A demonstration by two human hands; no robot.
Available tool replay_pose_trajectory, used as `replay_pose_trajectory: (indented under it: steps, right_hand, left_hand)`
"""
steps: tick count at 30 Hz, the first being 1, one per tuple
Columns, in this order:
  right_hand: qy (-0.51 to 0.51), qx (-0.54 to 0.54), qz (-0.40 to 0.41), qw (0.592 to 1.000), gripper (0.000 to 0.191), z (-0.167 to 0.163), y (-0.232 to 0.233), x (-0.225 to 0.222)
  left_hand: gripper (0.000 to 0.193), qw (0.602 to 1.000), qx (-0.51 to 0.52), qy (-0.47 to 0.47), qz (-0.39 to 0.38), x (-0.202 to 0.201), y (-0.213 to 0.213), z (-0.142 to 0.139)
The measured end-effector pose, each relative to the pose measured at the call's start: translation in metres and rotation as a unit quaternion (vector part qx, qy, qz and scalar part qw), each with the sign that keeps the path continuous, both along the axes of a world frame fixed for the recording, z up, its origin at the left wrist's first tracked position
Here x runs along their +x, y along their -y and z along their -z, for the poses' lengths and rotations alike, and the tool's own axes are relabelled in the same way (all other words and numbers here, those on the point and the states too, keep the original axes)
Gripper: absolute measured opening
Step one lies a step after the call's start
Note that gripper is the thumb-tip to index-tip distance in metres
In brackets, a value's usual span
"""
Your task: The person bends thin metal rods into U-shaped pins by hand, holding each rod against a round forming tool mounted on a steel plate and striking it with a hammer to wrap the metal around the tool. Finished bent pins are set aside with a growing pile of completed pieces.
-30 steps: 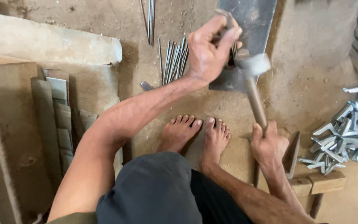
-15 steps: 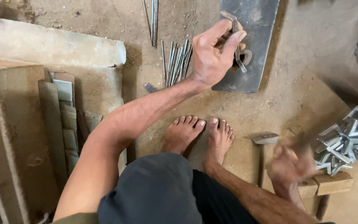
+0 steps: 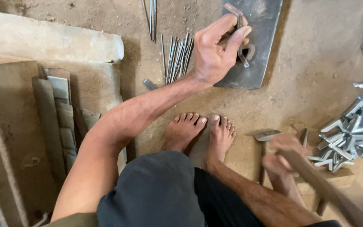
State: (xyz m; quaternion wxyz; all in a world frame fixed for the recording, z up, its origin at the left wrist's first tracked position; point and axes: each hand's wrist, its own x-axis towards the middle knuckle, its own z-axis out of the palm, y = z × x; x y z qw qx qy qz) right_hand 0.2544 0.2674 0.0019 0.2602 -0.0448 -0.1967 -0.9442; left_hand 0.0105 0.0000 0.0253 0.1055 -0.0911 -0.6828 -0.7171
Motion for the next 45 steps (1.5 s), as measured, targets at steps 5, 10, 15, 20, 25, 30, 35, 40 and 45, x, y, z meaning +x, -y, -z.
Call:
replay_pose_trajectory:
  steps: [5, 10, 15, 20, 25, 30, 35, 40, 45]
  right_hand:
    - [0.157, -0.985, -0.072, 0.006, 0.037, -0.011, 0.009, 0.001]
    - [0.183, -0.941, -0.281, -0.048, 0.045, -0.023, 0.017, 0.008]
    - [0.124, -0.987, 0.088, 0.055, 0.037, 0.003, 0.01, 0.004]
    - [0.143, -0.871, -0.414, -0.221, 0.03, 0.016, -0.007, 0.02]
    - [0.25, -0.948, -0.191, 0.043, 0.027, 0.028, -0.003, 0.02]
    - [0.099, -0.981, -0.168, -0.024, 0.02, 0.01, 0.0, 0.012]
    - [0.036, -0.963, -0.208, -0.168, 0.033, -0.023, 0.013, -0.005]
    - [0.003, -0.955, -0.13, -0.266, 0.044, -0.052, 0.03, -0.035]
    - [0.159, -0.894, -0.254, -0.333, 0.048, -0.063, 0.056, -0.059]
  left_hand:
    - [0.011, 0.999, 0.004, -0.026, 0.02, 0.0, 0.001, -0.003]
    - [0.014, 1.0, 0.014, 0.0, 0.002, 0.002, 0.002, -0.006]
    - [0.014, 0.999, -0.009, -0.039, -0.002, 0.001, 0.003, -0.009]
    - [0.018, 0.999, -0.008, -0.03, -0.009, 0.002, 0.001, -0.008]
    - [0.014, 0.996, -0.049, -0.073, -0.01, 0.0, 0.002, -0.001]
    - [0.01, 1.0, -0.007, 0.023, 0.01, -0.013, -0.001, 0.011]
    - [0.019, 0.967, 0.002, 0.254, -0.034, -0.067, -0.007, 0.037]
    - [0.033, 0.99, -0.131, -0.008, -0.046, -0.109, -0.01, 0.054]
    - [0.05, 0.977, -0.205, 0.049, 0.032, -0.11, -0.009, 0.059]
